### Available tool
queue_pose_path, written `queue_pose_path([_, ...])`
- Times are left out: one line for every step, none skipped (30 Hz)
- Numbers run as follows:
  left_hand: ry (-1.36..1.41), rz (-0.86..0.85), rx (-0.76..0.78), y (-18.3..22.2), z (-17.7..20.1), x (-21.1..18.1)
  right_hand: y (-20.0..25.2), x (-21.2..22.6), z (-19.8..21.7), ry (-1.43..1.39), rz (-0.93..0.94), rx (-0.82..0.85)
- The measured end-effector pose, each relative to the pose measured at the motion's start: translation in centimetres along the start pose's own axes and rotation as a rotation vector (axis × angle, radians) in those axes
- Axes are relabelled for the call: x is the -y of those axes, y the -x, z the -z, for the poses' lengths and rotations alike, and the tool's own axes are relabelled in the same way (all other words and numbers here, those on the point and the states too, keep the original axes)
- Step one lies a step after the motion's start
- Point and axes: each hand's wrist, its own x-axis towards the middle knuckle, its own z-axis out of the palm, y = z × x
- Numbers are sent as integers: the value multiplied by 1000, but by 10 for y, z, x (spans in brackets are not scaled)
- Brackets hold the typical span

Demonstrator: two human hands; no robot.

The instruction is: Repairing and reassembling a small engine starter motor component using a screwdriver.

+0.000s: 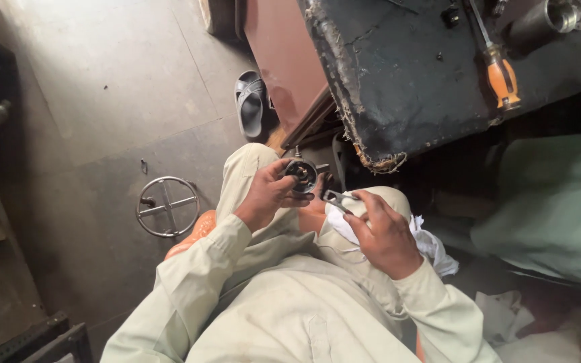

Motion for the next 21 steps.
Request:
queue_pose_path([-18,-11,8,2,0,-1,-2,1,-2,90,89,-21])
queue_pose_path([-9,-15,6,2,1,-2,-6,4,-2,96,93,-15])
queue_pose_path([-49,-5,5,2,2,-2,-10,8,-3,229,279,-56])
queue_pose_path([-87,6,2,2,3,-2,-15,11,-3,361,467,-94])
queue_pose_path([-76,2,-1,2,5,-2,-18,9,-5,365,473,-84])
queue_pose_path([-91,11,12,2,7,-2,-21,8,-7,426,457,-13])
queue_pose_path([-106,20,25,1,8,-3,-25,6,-8,486,440,58])
queue_pose_path([-96,15,22,1,8,-4,-29,8,-8,491,447,66])
queue_pose_path([-119,24,21,0,8,-4,-33,10,-8,514,477,84])
queue_pose_path([-141,35,22,-1,8,-5,-35,11,-8,537,505,103])
queue_pose_path([-131,32,20,-1,8,-5,-38,9,-10,542,510,111])
queue_pose_path([-151,24,44,-2,8,-6,-40,6,-11,557,507,144])
queue_pose_path([-171,15,67,-3,8,-6,-42,3,-13,572,505,176])
queue_pose_path([-166,17,68,-4,10,-4,-44,4,-14,574,503,181])
queue_pose_path([-164,-6,82,-6,11,-3,-45,6,-15,571,469,210])
queue_pose_path([-163,-28,97,-7,12,-1,-46,7,-15,567,433,237])
queue_pose_path([-160,-24,100,-7,12,-2,-47,8,-15,569,428,240])
queue_pose_path([-171,-24,88,-7,11,-3,-49,9,-15,533,433,238])
queue_pose_path([-183,-24,76,-6,11,-5,-50,10,-15,496,437,235])
queue_pose_path([-180,-24,76,-6,11,-6,-52,12,-13,498,437,238])
queue_pose_path([-197,-30,82,-5,11,-8,-53,13,-11,513,411,264])
